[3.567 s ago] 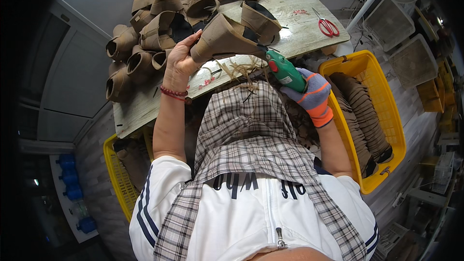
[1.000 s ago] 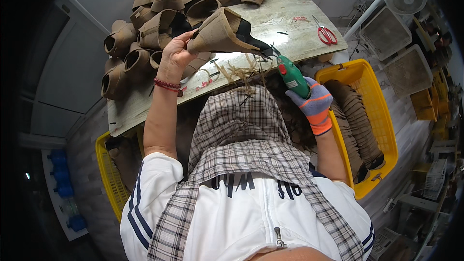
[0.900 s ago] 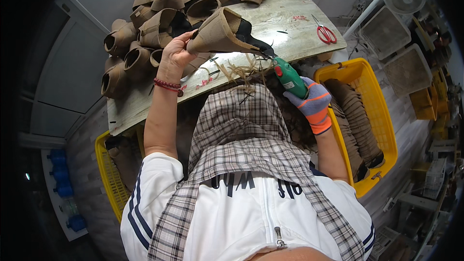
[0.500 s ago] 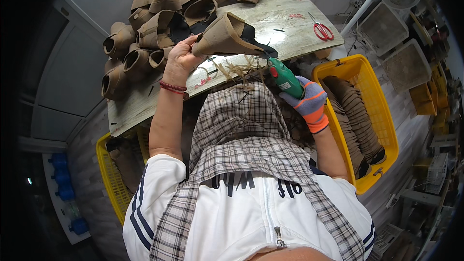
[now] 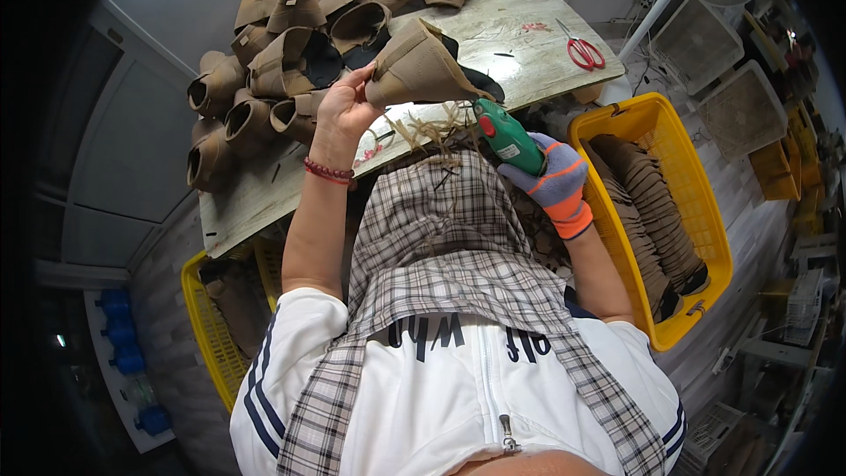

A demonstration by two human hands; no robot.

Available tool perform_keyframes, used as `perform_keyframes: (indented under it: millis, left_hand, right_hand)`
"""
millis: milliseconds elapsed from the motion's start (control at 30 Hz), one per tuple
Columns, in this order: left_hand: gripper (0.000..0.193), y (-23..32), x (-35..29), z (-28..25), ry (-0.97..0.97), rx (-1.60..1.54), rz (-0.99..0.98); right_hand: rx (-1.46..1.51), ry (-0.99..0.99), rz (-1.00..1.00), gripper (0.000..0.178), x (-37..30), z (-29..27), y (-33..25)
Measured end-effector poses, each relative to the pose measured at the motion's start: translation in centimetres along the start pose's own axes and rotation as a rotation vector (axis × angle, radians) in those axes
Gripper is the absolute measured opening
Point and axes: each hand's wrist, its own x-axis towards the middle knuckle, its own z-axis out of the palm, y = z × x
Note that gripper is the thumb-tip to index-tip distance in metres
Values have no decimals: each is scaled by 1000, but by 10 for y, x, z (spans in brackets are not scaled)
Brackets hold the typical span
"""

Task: The person uses a green rotary tool to trim excess material from the edges of several brown shoe uppers. They rotate each upper to access different sides and then use scissors to trim the interior lining of one upper.

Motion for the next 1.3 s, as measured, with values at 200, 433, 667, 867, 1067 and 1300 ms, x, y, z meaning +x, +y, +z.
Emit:
perform_keyframes:
  millis: [200, 433, 667, 867, 1067, 1300]
  left_hand:
    - [29, -14, -23, 7, -229, 49, 82]
    - [32, -24, -35, 8, -447, 157, 188]
    - [38, -37, -38, 8, -526, 323, 322]
    - [26, -49, -35, 0, -528, 540, 541]
    - [35, -61, -34, -8, -440, 867, 735]
    - [25, -59, -39, -9, -434, 1673, 1196]
  right_hand:
    - [214, -16, 186, 53, 6, 9, -8]
    - [435, -84, 369, 49, 15, 14, -21]
    - [668, -131, 561, 46, 20, 22, -21]
    - [734, -120, 605, 33, 30, 22, -32]
    - [779, -87, 692, 40, 33, 23, -28]
    - [875, -88, 814, 29, 40, 16, -25]
